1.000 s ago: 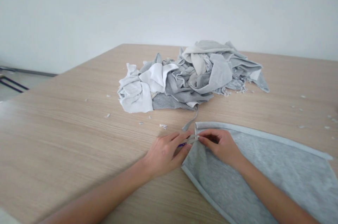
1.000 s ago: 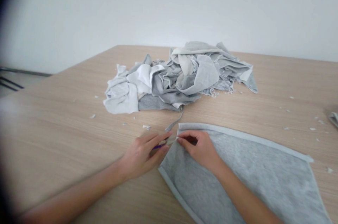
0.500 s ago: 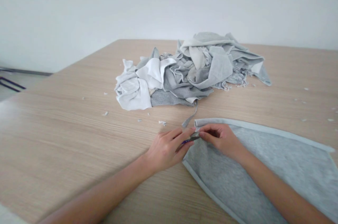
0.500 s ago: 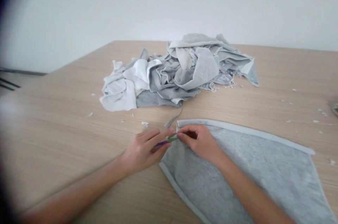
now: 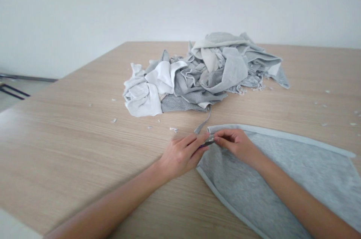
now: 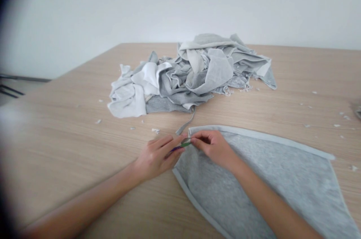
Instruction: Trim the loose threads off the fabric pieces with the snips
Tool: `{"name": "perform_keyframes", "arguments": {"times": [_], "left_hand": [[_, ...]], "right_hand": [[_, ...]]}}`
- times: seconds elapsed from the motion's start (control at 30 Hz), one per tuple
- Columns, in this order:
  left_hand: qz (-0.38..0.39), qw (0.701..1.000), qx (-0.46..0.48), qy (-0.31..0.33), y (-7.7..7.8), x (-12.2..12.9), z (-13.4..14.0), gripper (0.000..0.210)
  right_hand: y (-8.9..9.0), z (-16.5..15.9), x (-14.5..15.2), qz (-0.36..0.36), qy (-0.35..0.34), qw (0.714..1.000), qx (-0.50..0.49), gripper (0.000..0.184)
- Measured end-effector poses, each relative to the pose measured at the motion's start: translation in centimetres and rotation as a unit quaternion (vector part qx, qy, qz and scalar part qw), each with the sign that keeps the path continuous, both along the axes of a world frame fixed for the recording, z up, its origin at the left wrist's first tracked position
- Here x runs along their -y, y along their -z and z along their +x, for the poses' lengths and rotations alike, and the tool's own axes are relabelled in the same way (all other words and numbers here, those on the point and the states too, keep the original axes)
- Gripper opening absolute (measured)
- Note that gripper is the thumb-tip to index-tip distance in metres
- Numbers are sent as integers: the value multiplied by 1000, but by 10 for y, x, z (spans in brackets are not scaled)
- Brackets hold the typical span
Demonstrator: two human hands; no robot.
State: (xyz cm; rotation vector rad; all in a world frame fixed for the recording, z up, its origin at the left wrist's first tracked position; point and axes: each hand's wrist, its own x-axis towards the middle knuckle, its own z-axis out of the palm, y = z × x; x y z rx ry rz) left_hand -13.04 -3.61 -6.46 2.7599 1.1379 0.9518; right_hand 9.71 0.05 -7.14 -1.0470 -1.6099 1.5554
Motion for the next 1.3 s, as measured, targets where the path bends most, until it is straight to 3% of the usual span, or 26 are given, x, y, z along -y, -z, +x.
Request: {"name": "perform_keyframes", "arguments": {"times": [0.87,1.3], "left_hand": [[44,999,-16,14,1,-3,4,34],[22,1000,-8,6,4,-2,4,33]], "right_hand": [[4,3,-5,-31,-1,999,9,26],[4,6,-6,-22,2,1000,3,27]]}}
